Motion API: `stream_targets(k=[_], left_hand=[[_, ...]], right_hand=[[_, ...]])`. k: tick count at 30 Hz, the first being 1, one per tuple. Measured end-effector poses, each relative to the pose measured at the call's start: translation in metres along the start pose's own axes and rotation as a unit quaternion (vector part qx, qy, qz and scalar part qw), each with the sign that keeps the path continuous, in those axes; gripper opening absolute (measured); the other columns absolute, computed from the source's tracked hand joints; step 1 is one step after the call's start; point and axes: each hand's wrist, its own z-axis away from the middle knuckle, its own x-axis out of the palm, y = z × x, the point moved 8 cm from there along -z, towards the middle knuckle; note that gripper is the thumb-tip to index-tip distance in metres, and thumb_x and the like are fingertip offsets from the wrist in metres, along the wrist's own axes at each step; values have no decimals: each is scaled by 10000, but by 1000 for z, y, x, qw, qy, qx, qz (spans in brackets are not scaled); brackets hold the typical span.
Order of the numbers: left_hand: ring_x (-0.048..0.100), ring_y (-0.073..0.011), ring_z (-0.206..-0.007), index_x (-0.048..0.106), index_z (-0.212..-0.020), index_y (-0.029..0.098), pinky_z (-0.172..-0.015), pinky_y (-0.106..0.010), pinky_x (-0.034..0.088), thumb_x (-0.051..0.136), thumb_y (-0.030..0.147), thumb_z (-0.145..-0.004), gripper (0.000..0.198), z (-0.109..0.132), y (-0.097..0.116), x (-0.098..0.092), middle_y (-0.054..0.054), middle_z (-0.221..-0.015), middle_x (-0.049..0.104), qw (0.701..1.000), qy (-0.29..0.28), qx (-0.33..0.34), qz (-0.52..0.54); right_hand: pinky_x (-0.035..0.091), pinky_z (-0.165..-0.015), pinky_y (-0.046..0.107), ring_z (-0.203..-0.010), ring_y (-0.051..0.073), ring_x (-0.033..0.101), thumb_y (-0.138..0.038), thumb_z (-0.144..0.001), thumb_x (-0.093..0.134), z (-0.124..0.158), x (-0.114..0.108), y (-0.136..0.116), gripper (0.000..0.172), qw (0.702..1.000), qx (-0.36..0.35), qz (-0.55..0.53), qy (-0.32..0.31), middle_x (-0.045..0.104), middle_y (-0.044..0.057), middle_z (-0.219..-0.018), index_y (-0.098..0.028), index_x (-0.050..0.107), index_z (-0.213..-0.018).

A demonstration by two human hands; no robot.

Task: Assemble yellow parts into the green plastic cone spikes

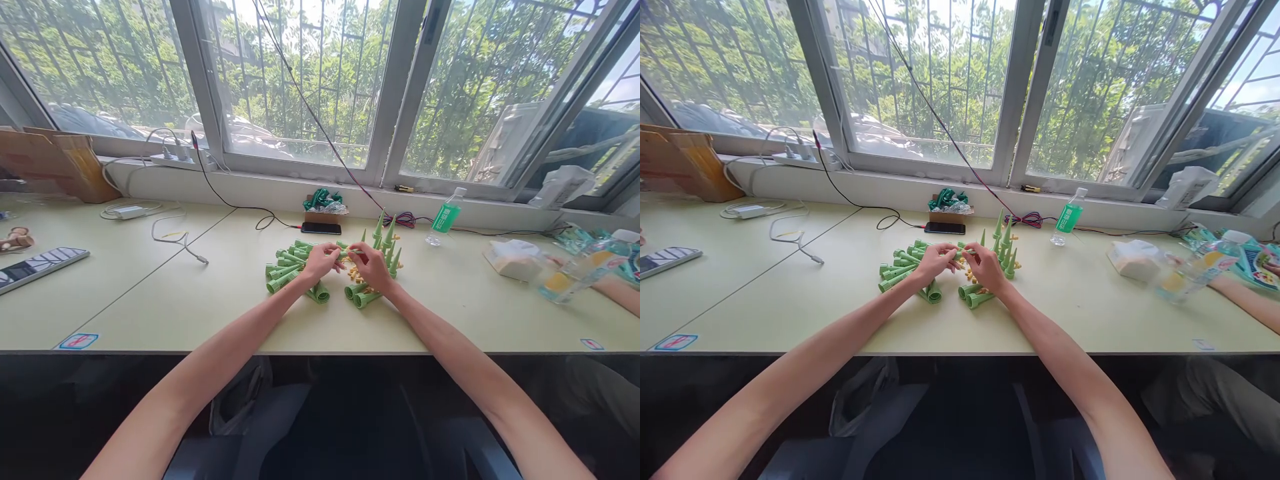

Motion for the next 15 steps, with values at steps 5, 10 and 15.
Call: stream_targets(k=[5,10,15], left_hand=[[545,-107,-383,653,-874,123,-429,-225,425,544,314,-890,220,2,5,3,1,-540,610,988,-26,59,-137],[527,-108,-448,664,-844,150,-557,-234,427,468,268,-915,240,8,16,9,12,-519,582,951,-34,150,-269],[513,-128,-577,653,-770,156,-607,-241,388,456,246,-912,259,9,20,13,-24,-641,621,920,-26,209,-331]], right_hand=[[440,-556,250,-519,129,537,-466,-905,544,1,-4,0,281,1000,18,-10,21,578,-16,-609,-192,606,-926],[415,-517,247,-513,119,502,-480,-883,565,0,-8,0,291,995,44,-74,44,558,-15,-625,-191,585,-857],[385,-490,245,-501,110,459,-491,-892,541,0,-9,0,307,995,48,-69,51,522,-19,-628,-195,568,-814]])
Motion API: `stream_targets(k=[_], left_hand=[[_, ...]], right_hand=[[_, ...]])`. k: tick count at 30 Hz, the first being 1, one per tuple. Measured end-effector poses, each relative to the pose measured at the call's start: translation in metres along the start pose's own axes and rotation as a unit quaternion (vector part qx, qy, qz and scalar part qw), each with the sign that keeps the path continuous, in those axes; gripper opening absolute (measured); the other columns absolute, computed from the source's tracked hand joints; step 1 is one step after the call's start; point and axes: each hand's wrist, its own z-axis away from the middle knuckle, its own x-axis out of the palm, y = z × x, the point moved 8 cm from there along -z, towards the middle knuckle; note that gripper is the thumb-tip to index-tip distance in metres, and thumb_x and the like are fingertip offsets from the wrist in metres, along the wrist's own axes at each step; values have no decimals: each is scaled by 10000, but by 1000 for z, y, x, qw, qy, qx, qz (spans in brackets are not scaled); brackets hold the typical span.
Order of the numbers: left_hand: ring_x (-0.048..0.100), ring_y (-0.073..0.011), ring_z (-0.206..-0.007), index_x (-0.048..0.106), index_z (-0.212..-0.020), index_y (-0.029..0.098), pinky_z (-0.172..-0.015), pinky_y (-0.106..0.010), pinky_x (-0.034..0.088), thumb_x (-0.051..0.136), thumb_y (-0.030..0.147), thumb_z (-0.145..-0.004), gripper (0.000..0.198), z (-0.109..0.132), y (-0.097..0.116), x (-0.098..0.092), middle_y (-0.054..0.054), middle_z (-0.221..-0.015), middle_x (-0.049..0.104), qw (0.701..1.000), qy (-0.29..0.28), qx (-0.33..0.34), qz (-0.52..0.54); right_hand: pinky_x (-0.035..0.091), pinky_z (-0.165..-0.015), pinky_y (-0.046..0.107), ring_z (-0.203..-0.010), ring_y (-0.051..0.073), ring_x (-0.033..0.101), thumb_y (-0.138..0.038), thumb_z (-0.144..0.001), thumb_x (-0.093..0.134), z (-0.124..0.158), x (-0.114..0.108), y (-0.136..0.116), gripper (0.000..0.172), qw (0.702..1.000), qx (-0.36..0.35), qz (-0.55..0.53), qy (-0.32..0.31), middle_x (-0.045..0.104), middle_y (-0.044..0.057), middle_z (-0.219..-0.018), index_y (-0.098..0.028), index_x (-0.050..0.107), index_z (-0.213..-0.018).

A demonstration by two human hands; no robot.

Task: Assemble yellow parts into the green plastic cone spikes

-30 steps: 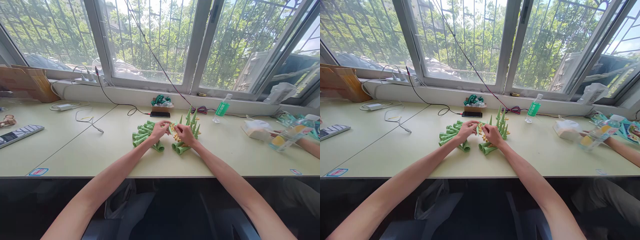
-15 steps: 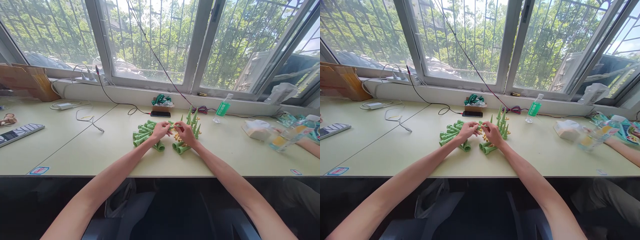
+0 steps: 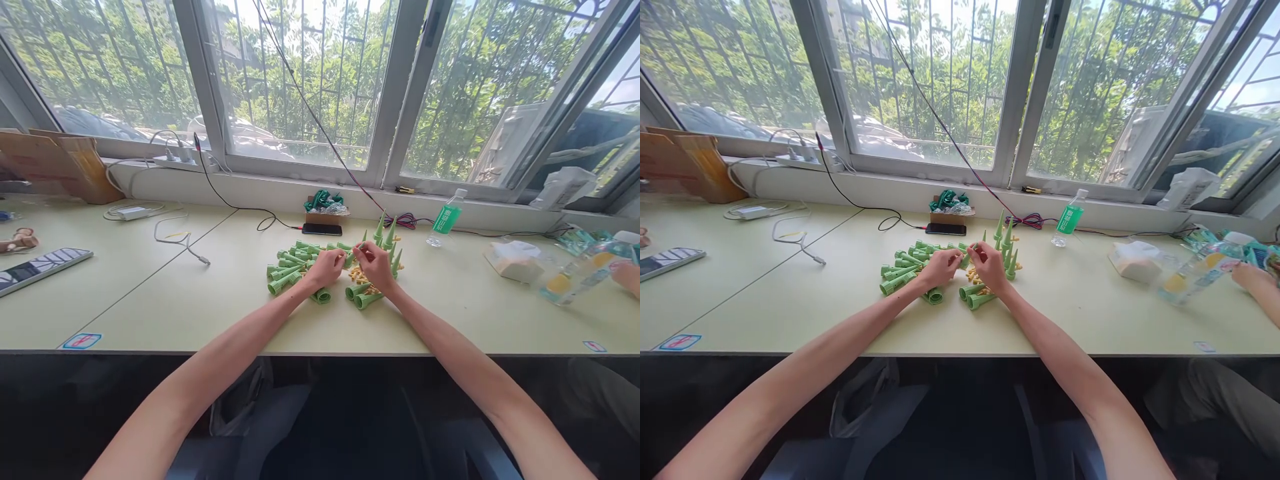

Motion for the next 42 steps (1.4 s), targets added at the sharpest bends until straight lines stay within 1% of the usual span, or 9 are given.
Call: stream_targets(k=[7,11,15,19,23,28,31,38,42], left_hand=[[525,-148,-615,675,-842,158,-629,-255,393,445,226,-916,251,0,-5,-3,-37,-687,629,1000,24,5,-5],[544,-147,-590,685,-954,151,-627,-254,412,483,221,-894,222,0,-7,-3,-27,-669,635,1000,18,-14,-4],[581,-155,-651,678,-984,152,-647,-259,419,418,200,-923,271,0,-3,-5,-52,-772,679,1000,19,-4,1],[542,-143,-564,637,-1108,134,-596,-255,412,364,158,-927,329,2,-2,-4,-29,-665,631,1000,4,-15,12],[572,-153,-585,612,-1172,140,-626,-255,446,374,79,-867,392,3,0,2,2,-584,586,999,-36,-13,27],[622,-178,-786,667,-1036,155,-734,-287,477,431,120,-872,289,1,5,2,-73,-882,679,999,-24,37,0],[617,-194,-838,680,-979,150,-761,-302,475,424,131,-889,272,1,4,3,-91,-915,672,998,-18,52,-18],[605,-175,-795,686,-978,146,-772,-300,482,433,138,-896,266,3,2,-1,-88,-926,647,999,-10,36,-27],[593,-173,-797,685,-1010,155,-741,-292,471,410,147,-919,290,6,5,-4,-92,-963,624,997,-2,56,-51]], right_hand=[[400,-528,247,-519,115,468,-458,-935,482,-1,-10,-5,321,997,-30,56,51,556,2,-642,-190,567,-781],[436,-569,252,-566,132,526,-460,-942,468,-2,-24,-5,324,990,-36,86,107,606,26,-700,-184,601,-838],[464,-611,256,-621,144,575,-450,-956,452,-2,-40,-5,332,977,-41,110,176,646,52,-760,-176,623,-878],[477,-615,258,-691,163,611,-444,-962,446,-3,-49,-4,328,969,-48,116,213,666,78,-823,-174,624,-909],[480,-622,267,-692,166,620,-441,-956,461,-4,-50,-3,311,969,-51,122,210,666,70,-809,-180,625,-915],[462,-601,271,-610,159,592,-427,-948,474,-5,-45,-3,297,971,-47,140,186,655,51,-733,-184,632,-880],[437,-585,269,-551,144,550,-410,-937,493,-5,-40,-3,281,973,-44,148,170,639,36,-685,-181,629,-846],[413,-587,267,-552,137,506,-385,-939,476,-4,-26,-5,276,980,-51,147,123,610,24,-677,-182,615,-813],[395,-583,265,-550,132,478,-352,-945,462,-2,-23,-11,261,979,-65,155,117,598,24,-694,-184,601,-802]])
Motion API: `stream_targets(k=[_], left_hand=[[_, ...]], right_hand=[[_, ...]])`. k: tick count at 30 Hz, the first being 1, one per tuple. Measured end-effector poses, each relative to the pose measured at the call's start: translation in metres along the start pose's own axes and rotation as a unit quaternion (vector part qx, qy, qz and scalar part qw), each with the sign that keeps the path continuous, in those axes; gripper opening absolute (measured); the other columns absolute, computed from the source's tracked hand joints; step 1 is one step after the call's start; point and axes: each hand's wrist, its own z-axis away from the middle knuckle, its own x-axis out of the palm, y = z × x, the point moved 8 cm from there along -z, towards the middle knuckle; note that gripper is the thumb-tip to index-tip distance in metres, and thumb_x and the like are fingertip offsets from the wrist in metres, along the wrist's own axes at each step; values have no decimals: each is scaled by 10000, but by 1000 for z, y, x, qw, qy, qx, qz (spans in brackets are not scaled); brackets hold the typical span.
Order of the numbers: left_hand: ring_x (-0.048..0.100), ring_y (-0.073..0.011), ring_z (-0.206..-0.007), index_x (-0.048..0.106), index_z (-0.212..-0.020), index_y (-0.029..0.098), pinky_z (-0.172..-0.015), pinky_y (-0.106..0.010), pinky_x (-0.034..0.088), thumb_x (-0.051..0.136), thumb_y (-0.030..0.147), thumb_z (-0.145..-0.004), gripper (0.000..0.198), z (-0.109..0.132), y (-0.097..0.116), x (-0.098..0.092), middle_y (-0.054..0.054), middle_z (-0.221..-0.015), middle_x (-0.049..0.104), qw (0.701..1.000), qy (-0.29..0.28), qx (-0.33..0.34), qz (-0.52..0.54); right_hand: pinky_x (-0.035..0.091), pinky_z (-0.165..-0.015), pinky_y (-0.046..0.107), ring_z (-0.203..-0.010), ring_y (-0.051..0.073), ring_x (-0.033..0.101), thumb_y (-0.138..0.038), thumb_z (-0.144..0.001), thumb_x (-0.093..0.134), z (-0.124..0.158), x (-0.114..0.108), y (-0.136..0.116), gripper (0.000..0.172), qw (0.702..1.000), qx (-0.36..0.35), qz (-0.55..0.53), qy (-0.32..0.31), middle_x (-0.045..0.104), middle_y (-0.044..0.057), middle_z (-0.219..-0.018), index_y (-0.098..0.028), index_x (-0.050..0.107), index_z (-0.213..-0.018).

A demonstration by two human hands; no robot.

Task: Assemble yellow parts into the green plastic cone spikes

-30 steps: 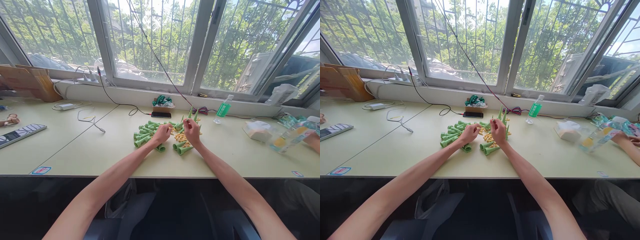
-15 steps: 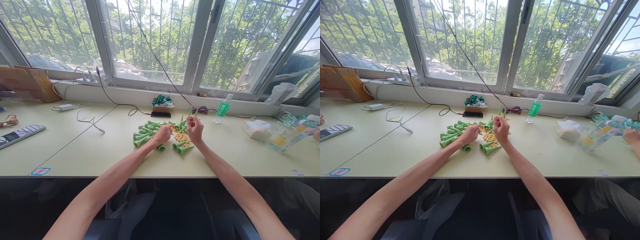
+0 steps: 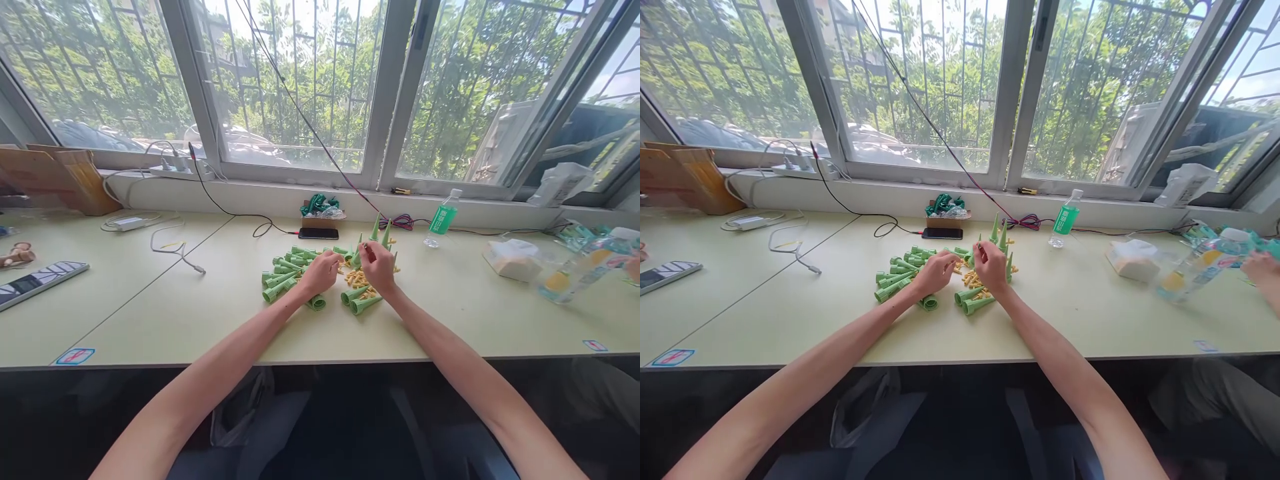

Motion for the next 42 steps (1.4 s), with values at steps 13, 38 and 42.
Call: stream_targets(k=[13,38,42], left_hand=[[567,-209,-908,670,-1036,168,-825,-359,482,415,166,-942,272,-3,0,2,-93,-957,648,995,-2,92,-39],[643,-227,-865,725,-943,159,-765,-278,499,566,246,-733,277,-98,-30,58,-65,-914,718,980,-184,-51,-54],[607,-187,-716,715,-830,136,-663,-257,467,541,232,-747,215,-93,-28,61,-56,-760,690,979,-182,-76,-49]], right_hand=[[398,-615,246,-602,126,487,-318,-969,444,3,5,-6,244,997,-69,4,21,578,16,-718,-183,586,-824],[419,-650,257,-678,145,536,-349,-1015,359,-3,-6,-4,293,995,-54,56,57,625,56,-815,-185,581,-914],[411,-638,263,-640,142,507,-347,-1016,351,-4,-10,-4,306,994,-56,67,61,610,49,-783,-182,576,-890]])
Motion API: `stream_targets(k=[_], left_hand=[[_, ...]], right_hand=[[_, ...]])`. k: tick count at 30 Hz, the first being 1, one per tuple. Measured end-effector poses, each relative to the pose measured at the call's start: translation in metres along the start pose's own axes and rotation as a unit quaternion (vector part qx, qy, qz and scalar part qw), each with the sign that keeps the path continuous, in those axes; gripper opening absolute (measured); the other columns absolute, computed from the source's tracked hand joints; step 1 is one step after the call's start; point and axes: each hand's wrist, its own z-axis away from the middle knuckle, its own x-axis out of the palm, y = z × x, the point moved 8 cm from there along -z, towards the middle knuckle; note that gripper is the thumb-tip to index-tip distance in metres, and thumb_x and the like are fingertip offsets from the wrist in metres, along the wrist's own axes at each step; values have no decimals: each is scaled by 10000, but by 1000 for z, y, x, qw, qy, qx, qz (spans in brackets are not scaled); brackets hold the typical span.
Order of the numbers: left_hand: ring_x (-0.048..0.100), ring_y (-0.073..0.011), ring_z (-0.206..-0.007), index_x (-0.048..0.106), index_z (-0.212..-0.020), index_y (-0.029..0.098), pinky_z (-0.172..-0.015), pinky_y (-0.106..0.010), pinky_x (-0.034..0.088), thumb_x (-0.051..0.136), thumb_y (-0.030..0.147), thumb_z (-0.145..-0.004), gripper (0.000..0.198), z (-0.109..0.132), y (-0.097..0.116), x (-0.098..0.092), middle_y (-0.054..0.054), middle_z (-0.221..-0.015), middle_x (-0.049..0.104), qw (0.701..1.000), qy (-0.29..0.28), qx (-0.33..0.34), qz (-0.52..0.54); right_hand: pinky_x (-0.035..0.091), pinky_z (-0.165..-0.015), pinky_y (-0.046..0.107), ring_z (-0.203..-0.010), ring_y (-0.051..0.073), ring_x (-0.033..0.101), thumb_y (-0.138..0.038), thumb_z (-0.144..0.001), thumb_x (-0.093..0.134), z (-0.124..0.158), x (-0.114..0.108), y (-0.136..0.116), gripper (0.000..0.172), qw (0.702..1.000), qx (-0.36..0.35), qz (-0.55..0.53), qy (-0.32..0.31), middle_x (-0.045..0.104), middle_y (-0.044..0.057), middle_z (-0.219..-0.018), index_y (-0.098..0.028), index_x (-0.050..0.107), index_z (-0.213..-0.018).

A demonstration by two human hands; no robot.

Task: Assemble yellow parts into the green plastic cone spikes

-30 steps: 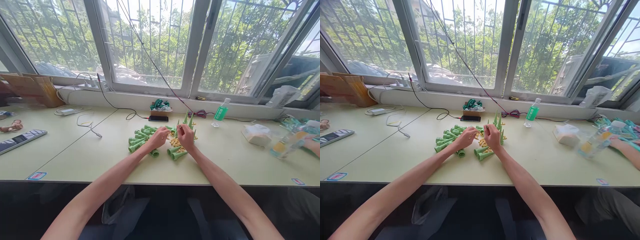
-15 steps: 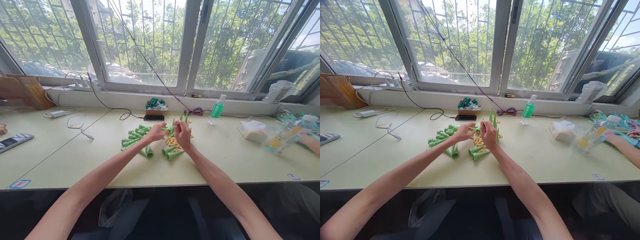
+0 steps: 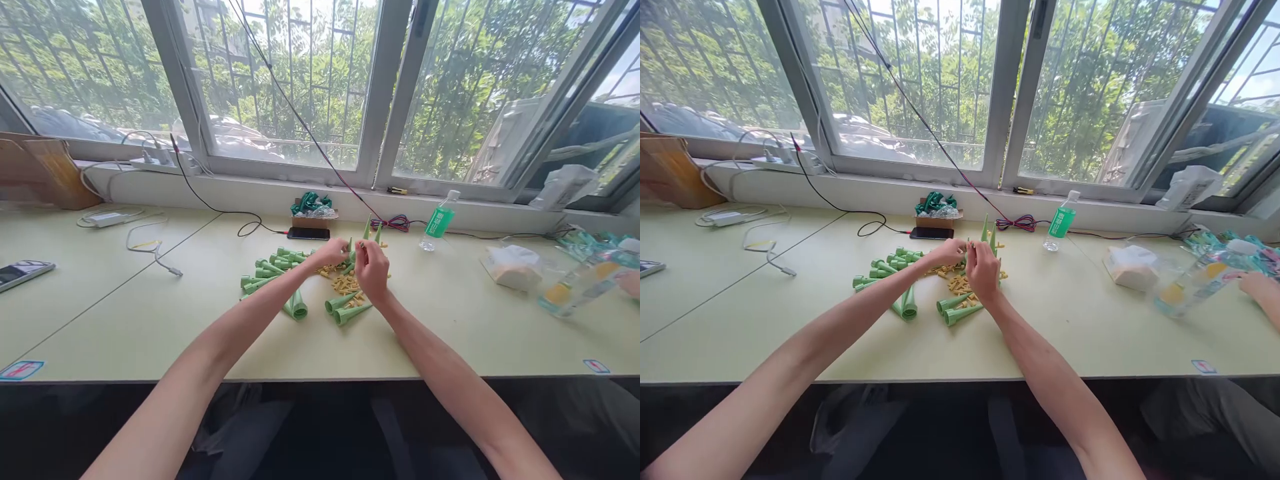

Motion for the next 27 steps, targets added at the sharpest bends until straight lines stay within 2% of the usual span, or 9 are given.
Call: stream_targets(k=[3,10,14,21,27], left_hand=[[595,-194,-690,693,-782,128,-653,-271,456,538,271,-784,211,6,1,-2,-74,-722,673,1000,13,-20,-1],[611,-213,-731,665,-788,139,-671,-288,452,534,381,-861,284,18,-5,-15,-108,-809,688,999,39,-38,0],[606,-200,-717,662,-749,151,-669,-282,448,559,384,-859,277,30,-1,-25,-87,-799,695,996,76,-8,33],[627,-195,-761,681,-774,154,-677,-273,462,532,393,-880,300,54,3,-35,-75,-826,715,992,105,19,64],[658,-212,-816,702,-808,160,-735,-289,483,547,380,-865,276,75,5,-36,-79,-851,728,992,104,41,63]], right_hand=[[408,-635,265,-641,144,504,-352,-1020,333,0,0,1,321,1000,2,10,-6,599,47,-781,-181,576,-900],[423,-664,259,-737,160,560,-325,-1023,343,0,7,5,299,999,-16,32,-37,635,74,-866,-173,592,-962],[437,-690,270,-792,181,585,-316,-1019,343,0,15,12,306,995,-13,53,-79,644,86,-902,-171,612,-998],[431,-726,294,-825,210,584,-264,-1001,355,4,34,24,293,980,-15,77,-182,641,105,-932,-152,625,-1012],[413,-719,288,-810,210,577,-241,-993,355,5,39,33,293,975,-7,87,-204,638,117,-928,-135,628,-993]])
